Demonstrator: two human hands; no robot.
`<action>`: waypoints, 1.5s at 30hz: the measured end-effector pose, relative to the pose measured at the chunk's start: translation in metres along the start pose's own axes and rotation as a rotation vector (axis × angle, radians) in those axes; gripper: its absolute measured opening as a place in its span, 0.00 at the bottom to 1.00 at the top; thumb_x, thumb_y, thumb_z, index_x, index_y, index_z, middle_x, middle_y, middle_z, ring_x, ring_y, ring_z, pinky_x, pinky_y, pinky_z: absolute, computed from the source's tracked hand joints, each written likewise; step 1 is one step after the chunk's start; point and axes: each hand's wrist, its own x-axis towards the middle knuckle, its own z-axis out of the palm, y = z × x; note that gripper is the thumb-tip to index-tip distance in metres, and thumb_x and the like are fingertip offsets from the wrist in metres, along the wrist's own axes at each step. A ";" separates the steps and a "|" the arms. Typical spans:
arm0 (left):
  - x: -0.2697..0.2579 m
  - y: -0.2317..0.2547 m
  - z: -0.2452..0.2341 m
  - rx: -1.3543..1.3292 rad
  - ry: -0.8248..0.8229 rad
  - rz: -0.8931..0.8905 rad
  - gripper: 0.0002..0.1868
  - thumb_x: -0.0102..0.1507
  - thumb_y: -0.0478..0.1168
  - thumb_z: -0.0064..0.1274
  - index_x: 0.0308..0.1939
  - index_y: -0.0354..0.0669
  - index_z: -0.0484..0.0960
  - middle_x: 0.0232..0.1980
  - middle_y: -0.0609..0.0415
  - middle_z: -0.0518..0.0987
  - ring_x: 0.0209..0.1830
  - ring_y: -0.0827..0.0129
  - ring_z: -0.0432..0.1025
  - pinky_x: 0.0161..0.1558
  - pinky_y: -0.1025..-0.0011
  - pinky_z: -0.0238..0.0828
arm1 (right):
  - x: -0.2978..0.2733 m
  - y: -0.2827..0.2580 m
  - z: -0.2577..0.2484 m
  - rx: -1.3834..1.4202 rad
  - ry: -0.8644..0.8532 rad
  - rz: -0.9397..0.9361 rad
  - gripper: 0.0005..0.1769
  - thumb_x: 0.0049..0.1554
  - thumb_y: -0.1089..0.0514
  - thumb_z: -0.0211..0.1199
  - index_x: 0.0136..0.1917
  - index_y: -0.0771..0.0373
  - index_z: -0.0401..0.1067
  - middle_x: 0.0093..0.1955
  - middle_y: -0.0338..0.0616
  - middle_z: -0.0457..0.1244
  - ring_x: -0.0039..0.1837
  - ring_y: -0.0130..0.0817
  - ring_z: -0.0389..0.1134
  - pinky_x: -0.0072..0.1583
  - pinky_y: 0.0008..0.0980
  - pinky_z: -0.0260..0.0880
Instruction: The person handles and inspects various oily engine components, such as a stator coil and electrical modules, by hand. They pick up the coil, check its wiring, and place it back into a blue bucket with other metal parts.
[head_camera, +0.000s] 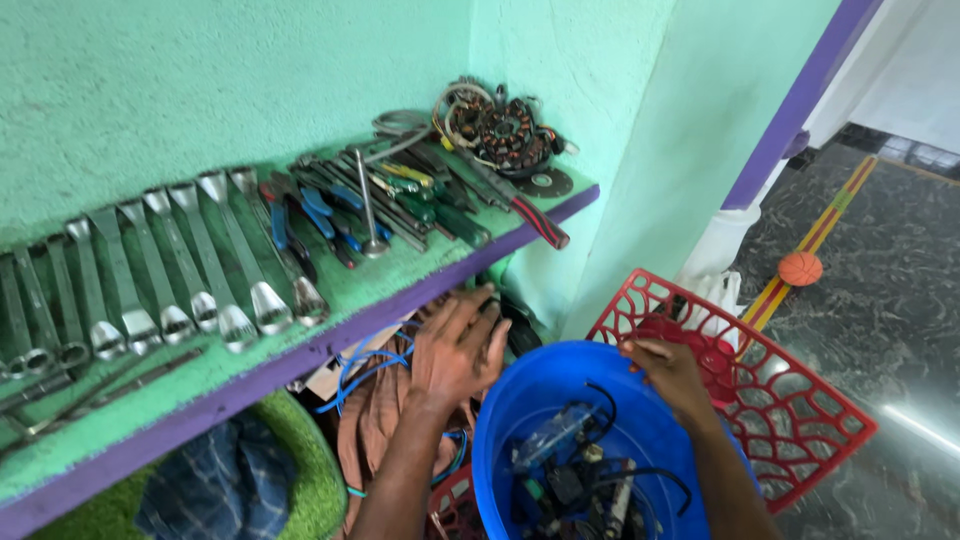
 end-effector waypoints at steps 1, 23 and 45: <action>-0.014 0.004 0.004 -0.001 -0.004 -0.010 0.11 0.58 0.36 0.67 0.41 0.35 0.86 0.56 0.47 0.82 0.45 0.58 0.78 0.46 0.61 0.78 | 0.000 0.007 0.006 -0.004 -0.005 0.008 0.15 0.58 0.51 0.66 0.52 0.63 0.83 0.41 0.37 0.72 0.42 0.25 0.69 0.42 0.29 0.66; -0.130 0.075 0.145 -0.113 -0.569 -0.679 0.10 0.56 0.44 0.66 0.34 0.43 0.86 0.46 0.50 0.83 0.44 0.51 0.79 0.47 0.56 0.76 | -0.033 0.049 0.005 -0.588 0.032 -0.360 0.11 0.56 0.53 0.71 0.47 0.61 0.81 0.31 0.53 0.66 0.31 0.44 0.66 0.37 0.41 0.64; -0.158 0.035 0.144 0.103 -0.326 -0.753 0.15 0.55 0.44 0.67 0.24 0.40 0.79 0.35 0.47 0.79 0.36 0.49 0.75 0.39 0.52 0.72 | -0.105 0.025 0.142 -0.990 -1.040 -0.484 0.48 0.32 0.41 0.83 0.64 0.54 0.71 0.59 0.50 0.68 0.61 0.51 0.68 0.60 0.48 0.69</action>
